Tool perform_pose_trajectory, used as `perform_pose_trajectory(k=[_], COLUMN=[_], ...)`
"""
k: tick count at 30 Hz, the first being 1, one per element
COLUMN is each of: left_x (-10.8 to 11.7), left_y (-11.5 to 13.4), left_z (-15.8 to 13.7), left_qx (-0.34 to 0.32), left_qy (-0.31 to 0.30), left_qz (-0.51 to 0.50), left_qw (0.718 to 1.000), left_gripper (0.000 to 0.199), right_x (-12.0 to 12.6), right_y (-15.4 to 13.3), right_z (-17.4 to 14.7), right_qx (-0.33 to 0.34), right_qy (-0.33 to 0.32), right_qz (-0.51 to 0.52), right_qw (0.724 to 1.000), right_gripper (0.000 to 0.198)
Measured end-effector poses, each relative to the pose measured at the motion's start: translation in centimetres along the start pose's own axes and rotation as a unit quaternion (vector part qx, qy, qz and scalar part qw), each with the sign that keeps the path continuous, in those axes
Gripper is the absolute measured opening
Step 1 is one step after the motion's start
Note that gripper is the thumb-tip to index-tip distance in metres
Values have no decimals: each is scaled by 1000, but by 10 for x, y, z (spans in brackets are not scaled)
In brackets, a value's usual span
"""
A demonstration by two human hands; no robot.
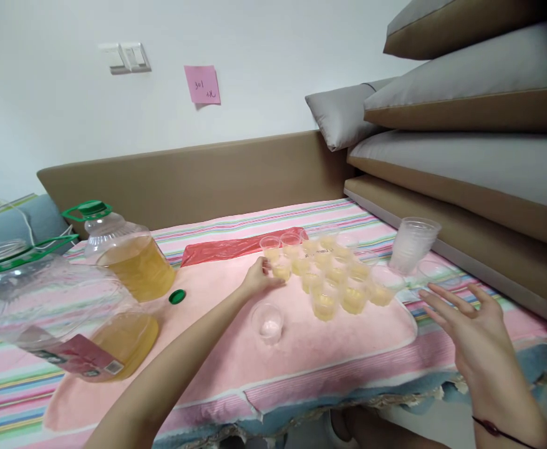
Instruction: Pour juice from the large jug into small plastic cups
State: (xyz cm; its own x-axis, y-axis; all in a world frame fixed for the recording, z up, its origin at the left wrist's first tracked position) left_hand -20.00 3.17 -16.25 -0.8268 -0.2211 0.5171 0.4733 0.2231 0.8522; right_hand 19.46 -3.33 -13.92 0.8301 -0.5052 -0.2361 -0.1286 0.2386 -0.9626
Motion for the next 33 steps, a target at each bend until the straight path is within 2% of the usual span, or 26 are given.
perform_pose_trajectory(k=[7, 17, 25, 29, 33], left_x=[-8, -5, -6, 7, 44], left_y=[3, 2, 5, 8, 15], left_z=[5, 7, 5, -10, -54], left_qx=[-8, -1, 18, 20, -34], left_qy=[7, 30, 47, 77, 127], left_qz=[-61, -79, -53, -28, -6], left_qw=[998, 996, 997, 996, 991], left_gripper=[43, 44, 44, 48, 15], right_x=[2, -1, -10, -15, -20], right_y=[3, -2, -7, -11, -14], right_z=[3, 1, -10, -14, -19], right_qx=[9, -28, -8, -13, 23], right_qy=[-12, -4, -20, -13, -12], right_qz=[11, 9, 36, 42, 49], right_qw=[1000, 1000, 999, 999, 998], right_gripper=[115, 133, 133, 132, 121])
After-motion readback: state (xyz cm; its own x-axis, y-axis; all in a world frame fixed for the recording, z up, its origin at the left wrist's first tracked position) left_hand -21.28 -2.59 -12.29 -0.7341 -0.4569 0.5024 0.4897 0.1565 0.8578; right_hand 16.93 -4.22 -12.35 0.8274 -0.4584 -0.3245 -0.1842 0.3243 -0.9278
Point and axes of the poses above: each hand's wrist, its own z-axis towards the middle knuckle, its own x-axis out of the back of the hand, y = z × x, the point moved 3 cm from there along z, towards the middle knuckle, and after that the axes turned 12 degrees about x, right-handed, at the moved point
